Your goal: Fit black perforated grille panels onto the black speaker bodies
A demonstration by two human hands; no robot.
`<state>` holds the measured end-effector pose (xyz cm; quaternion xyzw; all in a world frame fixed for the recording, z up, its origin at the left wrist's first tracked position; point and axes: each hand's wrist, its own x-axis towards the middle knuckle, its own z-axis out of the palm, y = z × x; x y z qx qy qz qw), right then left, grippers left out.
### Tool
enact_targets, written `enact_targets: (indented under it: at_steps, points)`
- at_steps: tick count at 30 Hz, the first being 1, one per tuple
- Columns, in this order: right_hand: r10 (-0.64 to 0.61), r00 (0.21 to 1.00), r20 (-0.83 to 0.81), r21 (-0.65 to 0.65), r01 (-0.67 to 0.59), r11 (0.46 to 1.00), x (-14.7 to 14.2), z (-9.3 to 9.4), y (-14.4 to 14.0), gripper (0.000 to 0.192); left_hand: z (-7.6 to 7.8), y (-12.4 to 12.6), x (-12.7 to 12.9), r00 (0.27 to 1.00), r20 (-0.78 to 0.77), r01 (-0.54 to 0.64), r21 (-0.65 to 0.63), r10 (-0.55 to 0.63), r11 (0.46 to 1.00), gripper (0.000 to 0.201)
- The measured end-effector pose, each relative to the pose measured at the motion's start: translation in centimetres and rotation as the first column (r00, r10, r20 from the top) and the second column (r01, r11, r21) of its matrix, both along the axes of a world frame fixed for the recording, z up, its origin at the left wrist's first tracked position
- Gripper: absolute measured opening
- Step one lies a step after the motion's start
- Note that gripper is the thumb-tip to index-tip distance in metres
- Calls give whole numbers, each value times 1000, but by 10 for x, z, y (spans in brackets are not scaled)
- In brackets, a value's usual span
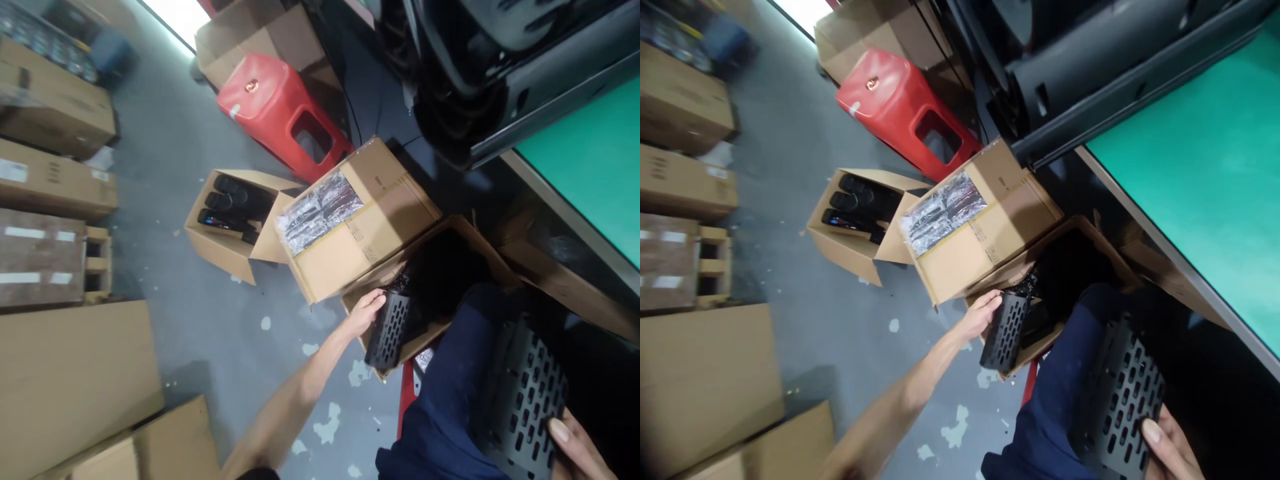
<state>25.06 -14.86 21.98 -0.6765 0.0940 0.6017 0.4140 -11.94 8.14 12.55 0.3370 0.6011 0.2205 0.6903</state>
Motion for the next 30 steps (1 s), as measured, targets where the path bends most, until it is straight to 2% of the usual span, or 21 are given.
enact_targets:
  at_steps: [2, 5, 8, 12, 17, 20, 23, 26, 28, 30]
  points:
    - [10, 997, -75, 56, -6, 998, -9, 1, 12, 67, 28, -8, 6, 983, 87, -157, -28, 159, 987, 51]
    - [43, 986, -164, 155, -17, 988, -24, 13, 28, 68, 62, -24, 21, 934, 188, -291, -90, 303, 952, 51]
    - [51, 978, -202, 214, -7, 977, -34, 25, 39, 76, 89, -38, 42, 887, 263, -353, -141, 379, 925, 46]
    - [45, 990, -136, 260, -8, 966, -37, 34, 41, 90, 115, -56, 75, 838, 345, -384, -178, 423, 906, 47]
    - [6, 997, -82, 319, 20, 948, -39, 41, 29, 97, 140, -78, 110, 814, 399, -372, -199, 422, 907, 46]
    - [-2, 993, -119, 359, 45, 932, -40, 40, 19, 94, 153, -88, 125, 824, 411, -336, -201, 390, 920, 46]
    - [-31, 992, -120, 396, 76, 915, -38, 37, 10, 100, 167, -97, 138, 839, 420, -292, -188, 346, 938, 45]
    - [-55, 990, -127, 462, 108, 880, -35, 35, 5, 101, 178, -105, 151, 848, 438, -246, -173, 298, 954, 45]
    - [-2, 989, -149, 503, 78, 861, -35, 34, 2, 87, 181, -109, 161, 848, 460, -208, -168, 263, 964, 44]
    - [88, 981, -171, 527, 15, 850, -36, 35, -2, 62, 181, -113, 171, 850, 475, -169, -164, 228, 972, 42]
